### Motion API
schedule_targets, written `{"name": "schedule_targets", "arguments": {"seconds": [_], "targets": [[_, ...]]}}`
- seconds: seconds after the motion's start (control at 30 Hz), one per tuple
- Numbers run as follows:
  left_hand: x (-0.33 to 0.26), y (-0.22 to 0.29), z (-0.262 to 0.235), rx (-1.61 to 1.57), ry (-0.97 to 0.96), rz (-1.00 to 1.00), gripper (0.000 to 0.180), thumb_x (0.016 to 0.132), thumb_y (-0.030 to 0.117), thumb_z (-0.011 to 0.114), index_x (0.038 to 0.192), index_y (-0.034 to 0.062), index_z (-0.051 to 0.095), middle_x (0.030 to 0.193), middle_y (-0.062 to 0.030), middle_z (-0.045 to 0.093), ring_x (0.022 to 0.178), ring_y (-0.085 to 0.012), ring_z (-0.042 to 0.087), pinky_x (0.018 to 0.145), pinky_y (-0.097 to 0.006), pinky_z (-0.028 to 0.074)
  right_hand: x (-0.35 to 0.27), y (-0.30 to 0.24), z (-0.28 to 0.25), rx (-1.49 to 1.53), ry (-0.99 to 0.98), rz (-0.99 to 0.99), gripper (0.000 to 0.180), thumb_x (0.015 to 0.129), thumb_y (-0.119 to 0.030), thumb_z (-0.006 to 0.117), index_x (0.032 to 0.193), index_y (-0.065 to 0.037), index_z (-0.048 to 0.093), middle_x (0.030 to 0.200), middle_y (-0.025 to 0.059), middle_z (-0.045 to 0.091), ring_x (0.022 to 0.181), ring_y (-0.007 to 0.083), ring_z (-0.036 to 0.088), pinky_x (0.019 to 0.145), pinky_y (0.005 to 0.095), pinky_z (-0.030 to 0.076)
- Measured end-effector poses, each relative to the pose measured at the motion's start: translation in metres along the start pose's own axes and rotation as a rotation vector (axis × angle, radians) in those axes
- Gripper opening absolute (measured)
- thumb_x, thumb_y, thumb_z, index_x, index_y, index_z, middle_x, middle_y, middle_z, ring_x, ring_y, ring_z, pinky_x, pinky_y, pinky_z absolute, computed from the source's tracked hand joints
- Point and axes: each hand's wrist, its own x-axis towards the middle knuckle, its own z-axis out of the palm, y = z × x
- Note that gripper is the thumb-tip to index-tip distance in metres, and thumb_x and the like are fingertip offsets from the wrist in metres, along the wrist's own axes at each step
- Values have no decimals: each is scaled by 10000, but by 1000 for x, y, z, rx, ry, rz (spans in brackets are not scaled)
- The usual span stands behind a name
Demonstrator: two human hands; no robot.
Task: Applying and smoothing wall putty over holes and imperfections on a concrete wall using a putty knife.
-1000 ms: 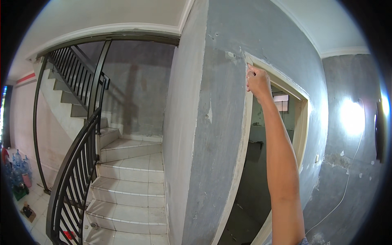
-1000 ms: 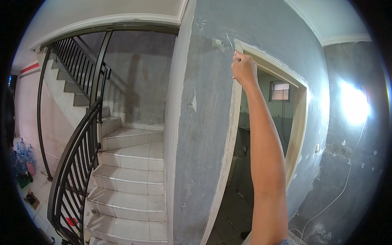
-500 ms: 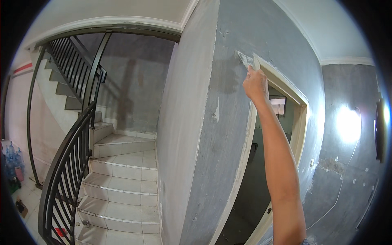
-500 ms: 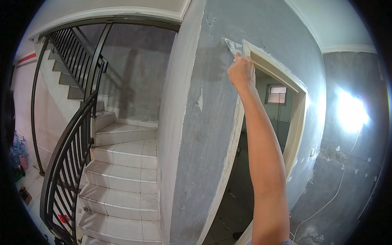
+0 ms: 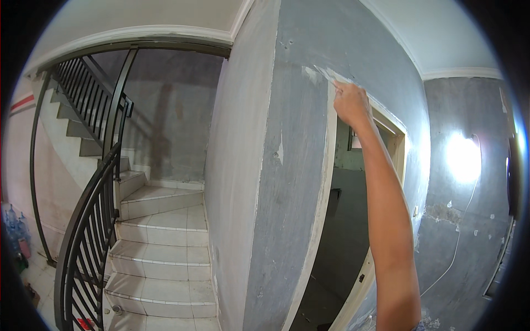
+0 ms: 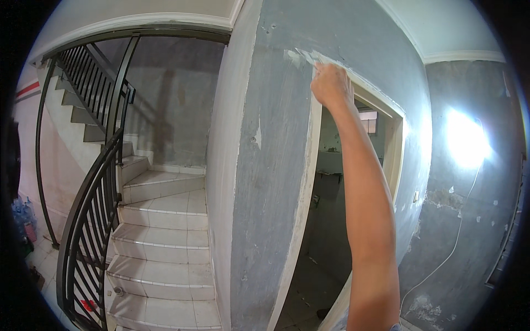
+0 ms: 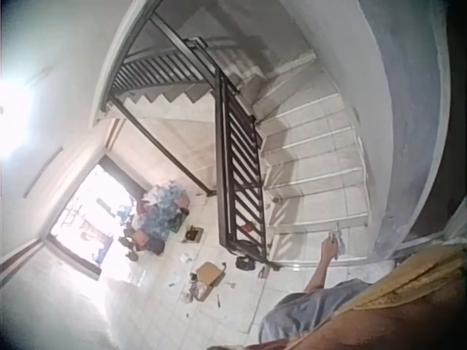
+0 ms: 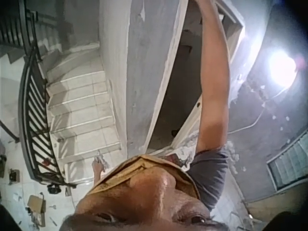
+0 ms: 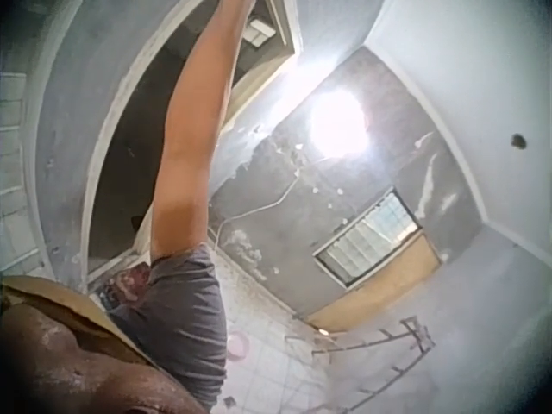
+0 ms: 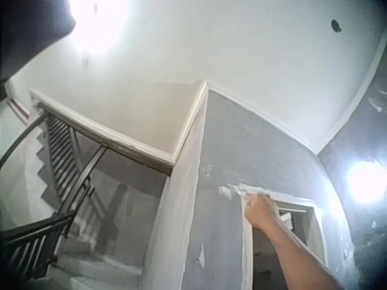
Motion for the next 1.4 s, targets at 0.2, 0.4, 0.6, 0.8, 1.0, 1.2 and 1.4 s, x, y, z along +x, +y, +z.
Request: {"name": "schedule_targets", "arguments": {"seconds": [0.2, 0.4, 0.6, 0.8, 1.0, 1.2, 1.4], "targets": [[-7, 31, -21, -82, -75, -95, 299, 896, 243, 491, 862, -27, 616, 747, -234, 639, 732, -405, 629, 609, -475, 487, 33, -4, -1, -175, -32, -82, 352, 906, -173, 454, 1220, -188, 611, 1154, 159, 620, 1057, 338, 589, 913, 437, 463], [-20, 31, -18, 27, -113, -127, 321, 900, 259, 494, 854, -31, 625, 745, -239, 641, 734, -401, 637, 608, -474, 490, 10, -3, -11, -236, -179, -43, 353, 913, -156, 447, 1222, -213, 609, 1148, 132, 626, 1083, 322, 579, 940, 421, 461], [-21, 52, -31, -114, -102, -207, 378, 930, 301, 462, 848, -27, 630, 726, -236, 641, 711, -399, 639, 590, -472, 491, 13, 10, -19, -218, -154, -104, 351, 911, -154, 451, 1214, -224, 614, 1083, 138, 643, 1019, 328, 600, 911, 426, 476], [-19, 42, -31, -90, -67, -117, 417, 949, 329, 443, 836, -27, 627, 680, -212, 639, 655, -373, 642, 552, -459, 487, 38, 14, -6, -111, -30, -76, 337, 900, -155, 463, 1182, -220, 636, 1049, 156, 644, 998, 343, 601, 874, 433, 485], [-25, 17, -17, -83, -75, -165, 382, 937, 305, 460, 819, -24, 615, 707, -239, 634, 688, -406, 634, 558, -475, 482, 18, 6, 44, -112, 105, -168, 342, 908, -149, 447, 1219, -150, 589, 1062, 201, 605, 1028, 375, 585, 866, 463, 481], [-26, 31, -23, 9, -64, -66, 284, 903, 231, 493, 854, -22, 611, 724, -244, 627, 700, -397, 628, 575, -465, 484, -8, -9, 53, -27, 22, -40, 385, 903, -127, 435, 1274, -94, 532, 1136, 222, 566, 1052, 384, 575, 882, 480, 471], [-23, 37, -24, -88, -36, -89, 281, 891, 232, 483, 868, -15, 613, 717, -251, 618, 687, -412, 614, 575, -490, 469, -20, -10, -9, -71, -283, -94, 389, 893, -102, 427, 1247, -143, 582, 1160, 170, 593, 1074, 351, 572, 909, 453, 466]]}}
